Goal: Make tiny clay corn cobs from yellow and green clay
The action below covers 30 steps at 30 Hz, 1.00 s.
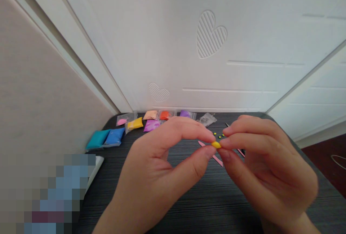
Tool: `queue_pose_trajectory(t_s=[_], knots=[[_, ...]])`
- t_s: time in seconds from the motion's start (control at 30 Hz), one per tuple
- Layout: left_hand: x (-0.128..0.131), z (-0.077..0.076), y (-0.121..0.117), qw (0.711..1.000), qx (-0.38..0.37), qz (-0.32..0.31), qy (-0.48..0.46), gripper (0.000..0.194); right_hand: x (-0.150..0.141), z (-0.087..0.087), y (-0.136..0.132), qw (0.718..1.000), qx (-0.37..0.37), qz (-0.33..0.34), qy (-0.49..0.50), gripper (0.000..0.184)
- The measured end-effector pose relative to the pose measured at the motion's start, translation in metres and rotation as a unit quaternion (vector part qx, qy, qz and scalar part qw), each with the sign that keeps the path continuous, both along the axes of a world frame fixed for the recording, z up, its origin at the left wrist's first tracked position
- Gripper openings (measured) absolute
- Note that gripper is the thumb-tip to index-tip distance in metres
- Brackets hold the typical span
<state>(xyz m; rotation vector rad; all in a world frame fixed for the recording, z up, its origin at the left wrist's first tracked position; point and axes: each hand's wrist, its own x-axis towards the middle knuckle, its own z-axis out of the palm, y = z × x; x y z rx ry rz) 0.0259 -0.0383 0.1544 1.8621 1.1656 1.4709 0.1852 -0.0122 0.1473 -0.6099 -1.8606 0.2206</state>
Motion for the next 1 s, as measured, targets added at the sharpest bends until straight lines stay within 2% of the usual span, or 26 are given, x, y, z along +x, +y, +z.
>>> queue_pose_trajectory(t_s=[0.2, 0.33, 0.43, 0.5, 0.6, 0.63, 0.7, 0.8, 0.9, 1.0], knots=[[-0.008, 0.003, 0.002, 1.000, -0.027, -0.010, 0.008, 0.017, 0.008, 0.004, 0.002, 0.999, 0.011, -0.032, -0.014, 0.030], [-0.007, -0.001, 0.006, 0.998, -0.009, 0.023, -0.051, 0.013, 0.011, 0.007, 0.003, 0.999, -0.005, -0.041, 0.010, 0.032], [-0.010, -0.007, 0.013, 0.997, -0.025, 0.012, -0.074, 0.012, 0.011, 0.000, 0.008, 0.998, -0.018, -0.048, 0.041, 0.026], [-0.015, -0.014, 0.019, 0.996, -0.056, 0.000, -0.063, 0.010, 0.013, -0.013, 0.014, 0.997, -0.047, -0.053, 0.024, 0.021], [-0.028, -0.033, 0.026, 0.994, -0.113, -0.004, 0.013, 0.010, 0.019, -0.050, 0.023, 0.982, -0.129, -0.042, -0.131, 0.016], [-0.031, -0.043, 0.028, 0.989, -0.142, -0.012, 0.051, 0.013, 0.021, -0.066, 0.025, 0.968, -0.153, -0.032, -0.196, 0.015], [-0.036, -0.066, 0.028, 0.973, -0.189, -0.038, 0.124, 0.017, 0.025, -0.097, 0.026, 0.952, -0.176, -0.010, -0.251, 0.012], [-0.037, -0.102, 0.026, 0.958, -0.206, -0.077, 0.186, 0.014, 0.025, -0.133, 0.021, 0.934, -0.192, 0.011, -0.301, 0.011], [-0.033, -0.128, 0.025, 0.953, -0.203, -0.092, 0.203, 0.012, 0.021, -0.150, 0.016, 0.924, -0.196, 0.014, -0.329, 0.017], [-0.032, -0.141, 0.026, 0.952, -0.188, -0.096, 0.219, 0.012, 0.019, -0.154, 0.015, 0.917, -0.192, 0.014, -0.350, 0.021]])
